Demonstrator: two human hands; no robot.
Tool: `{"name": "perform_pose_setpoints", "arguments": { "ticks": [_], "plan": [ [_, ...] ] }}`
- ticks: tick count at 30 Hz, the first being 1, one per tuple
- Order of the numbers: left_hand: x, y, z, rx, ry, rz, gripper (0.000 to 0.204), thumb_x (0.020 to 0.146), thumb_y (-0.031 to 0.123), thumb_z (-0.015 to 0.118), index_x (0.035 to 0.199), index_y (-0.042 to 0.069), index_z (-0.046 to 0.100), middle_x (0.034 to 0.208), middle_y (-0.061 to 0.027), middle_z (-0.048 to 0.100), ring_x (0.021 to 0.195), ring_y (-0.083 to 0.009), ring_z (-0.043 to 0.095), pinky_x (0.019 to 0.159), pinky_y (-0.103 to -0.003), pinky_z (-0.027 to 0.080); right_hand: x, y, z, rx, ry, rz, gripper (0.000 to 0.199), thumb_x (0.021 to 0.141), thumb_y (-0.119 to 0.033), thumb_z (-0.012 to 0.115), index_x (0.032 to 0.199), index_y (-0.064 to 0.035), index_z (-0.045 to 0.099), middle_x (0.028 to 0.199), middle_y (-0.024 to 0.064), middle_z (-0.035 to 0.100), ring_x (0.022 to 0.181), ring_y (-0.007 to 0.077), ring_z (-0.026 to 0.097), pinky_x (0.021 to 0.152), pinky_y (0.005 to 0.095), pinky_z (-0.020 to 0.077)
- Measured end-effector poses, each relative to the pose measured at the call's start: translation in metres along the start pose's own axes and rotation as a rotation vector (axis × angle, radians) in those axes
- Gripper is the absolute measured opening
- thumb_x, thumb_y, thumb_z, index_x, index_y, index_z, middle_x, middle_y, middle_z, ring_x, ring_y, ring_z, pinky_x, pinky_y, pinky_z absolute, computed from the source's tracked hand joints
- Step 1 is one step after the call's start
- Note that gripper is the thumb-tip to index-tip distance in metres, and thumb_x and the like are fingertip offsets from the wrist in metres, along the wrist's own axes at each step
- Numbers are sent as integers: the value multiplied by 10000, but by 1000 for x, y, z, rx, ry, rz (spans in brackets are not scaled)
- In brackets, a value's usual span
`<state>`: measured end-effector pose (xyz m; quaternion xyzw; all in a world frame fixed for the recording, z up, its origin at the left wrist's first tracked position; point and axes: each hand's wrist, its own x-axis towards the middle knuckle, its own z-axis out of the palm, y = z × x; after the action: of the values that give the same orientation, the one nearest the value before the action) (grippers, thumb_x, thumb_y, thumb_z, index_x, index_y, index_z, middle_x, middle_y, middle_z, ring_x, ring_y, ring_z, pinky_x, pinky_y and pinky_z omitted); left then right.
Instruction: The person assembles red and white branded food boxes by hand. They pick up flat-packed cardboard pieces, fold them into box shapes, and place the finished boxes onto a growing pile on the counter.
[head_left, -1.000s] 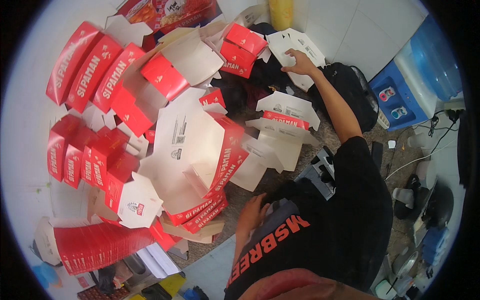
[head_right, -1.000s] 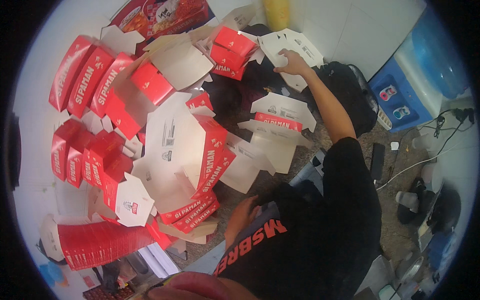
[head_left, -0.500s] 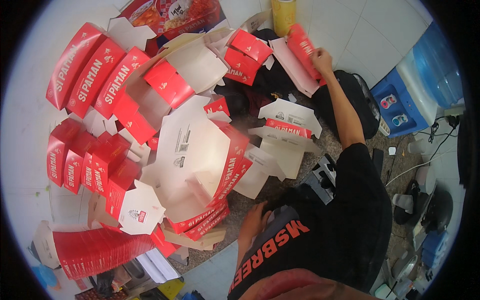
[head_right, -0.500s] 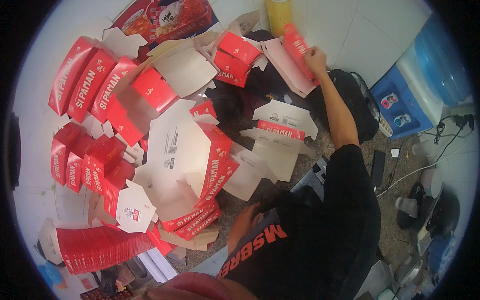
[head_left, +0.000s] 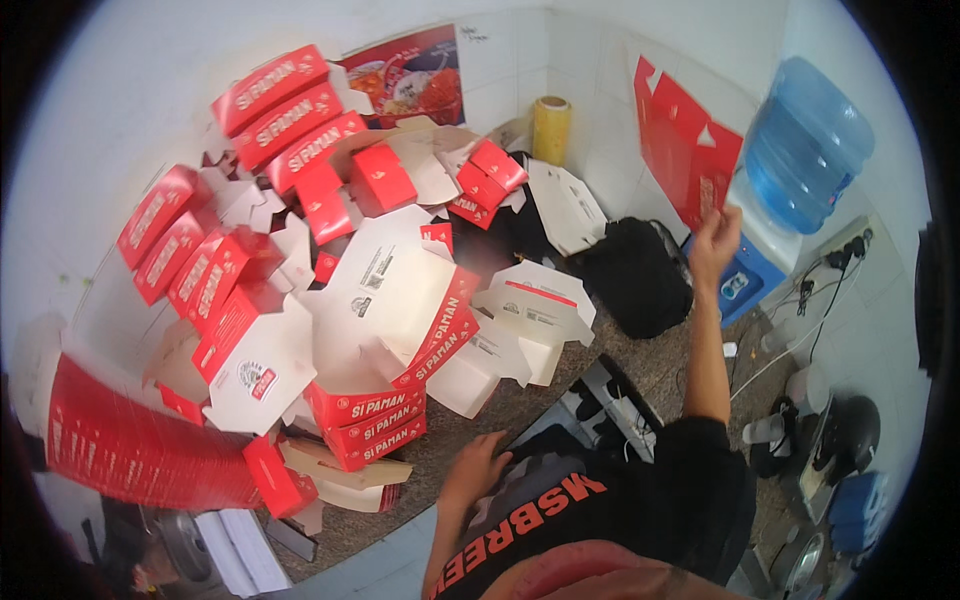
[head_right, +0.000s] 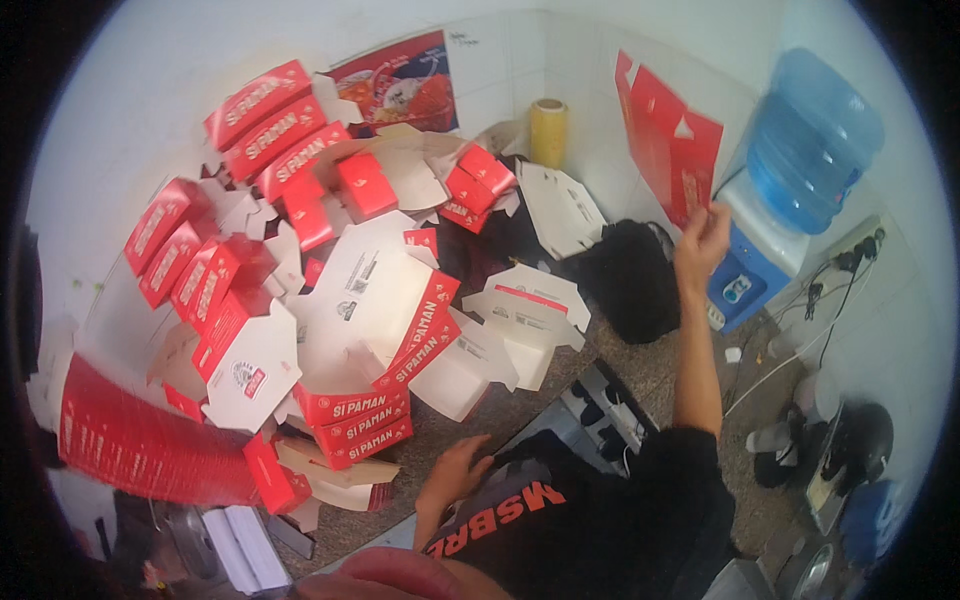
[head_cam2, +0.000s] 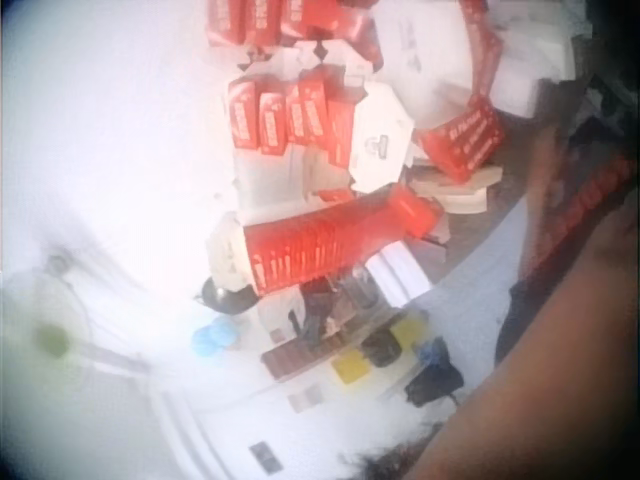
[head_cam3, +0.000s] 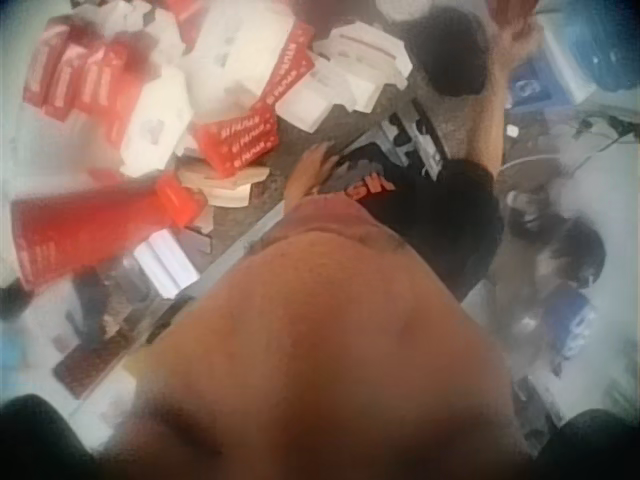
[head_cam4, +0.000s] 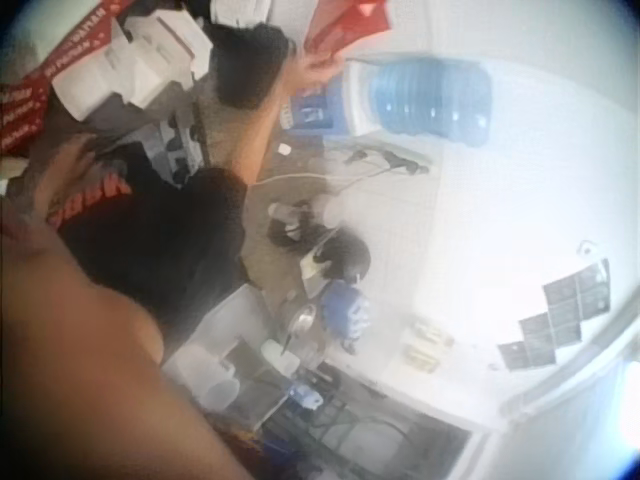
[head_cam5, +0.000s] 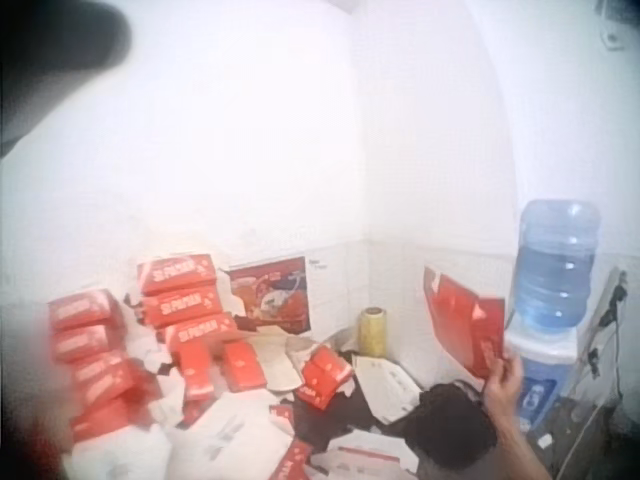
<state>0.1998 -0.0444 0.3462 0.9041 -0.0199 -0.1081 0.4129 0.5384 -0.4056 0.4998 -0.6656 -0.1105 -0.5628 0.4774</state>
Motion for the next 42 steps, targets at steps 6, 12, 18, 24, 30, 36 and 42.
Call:
{"name": "perform_pose_setpoints", "arguments": {
  "ticks": [6, 12, 18, 24, 30, 36, 42],
  "plan": [
    [-45, 102, -69, 210, 623, 407, 649, 868, 289, 786, 1447, 139, 532, 1479, -172, 504, 1414, -383, 418, 1167, -557, 309, -3, -188, -132, -129, -1030, 9, 106, 945, 4, 593, 990, -20, 686, 846, 58, 653, 764, 191, 641, 713, 302, 480],
    [-81, 113, -97, 225, 109, 677, 457, 895, 269, 764, 1314, 141, 634, 1223, -145, 650, 1136, -337, 617, 981, -478, 463, -62, -251, -175, 337, -1554, 157, 223, 788, 85, 626, 944, -33, 735, 948, 112, 774, 905, 297, 737, 844, 401, 556],
    [-117, 27, -34, -704, -831, 75, 306, 1025, 264, 657, 1233, 40, 659, 893, 18, 653, 729, -61, 578, 611, -256, 474, -159, -274, -183, 432, -1831, 374, 135, 943, -62, 693, 1068, -12, 698, 1086, 149, 717, 1031, 319, 691, 902, 424, 533],
    [-147, 22, 27, -1151, -530, -146, 313, 1030, 308, 646, 1194, 44, 683, 850, 55, 632, 651, -8, 509, 521, -197, 366, -204, -299, -164, 238, -1766, 223, 289, 1005, -243, 620, 1204, -36, 657, 1236, 183, 648, 1167, 345, 602, 1027, 432, 454],
    [-153, 15, 49, -1205, -394, -297, 344, 1031, 343, 638, 1215, 62, 714, 744, 60, 613, 512, -8, 439, 438, -197, 273, -245, -279, -149, 119, -1888, 116, 338, 968, -343, 645, 1100, -42, 723, 1009, 205, 711, 952, 390, 674, 889, 433, 532],
    [-162, 18, 50, -1265, -302, -361, 349, 1042, 344, 617, 1208, 53, 717, 726, 49, 618, 486, -11, 442, 427, -192, 273, -270, -272, -140, 115, -1689, 211, 324, 960, -252, 630, 799, 25, 682, 669, 214, 620, 646, 442, 627, 618, 459, 503],
    [-155, 9, 58, -1141, -252, -243, 351, 1052, 346, 598, 1162, 35, 719, 760, 38, 621, 560, -28, 494, 480, -218, 349, -270, -266, -123, 513, -1864, 113, 300, 971, -200, 619, 790, 39, 643, 684, 223, 609, 613, 402, 594, 582, 444, 460]
  ]
}}
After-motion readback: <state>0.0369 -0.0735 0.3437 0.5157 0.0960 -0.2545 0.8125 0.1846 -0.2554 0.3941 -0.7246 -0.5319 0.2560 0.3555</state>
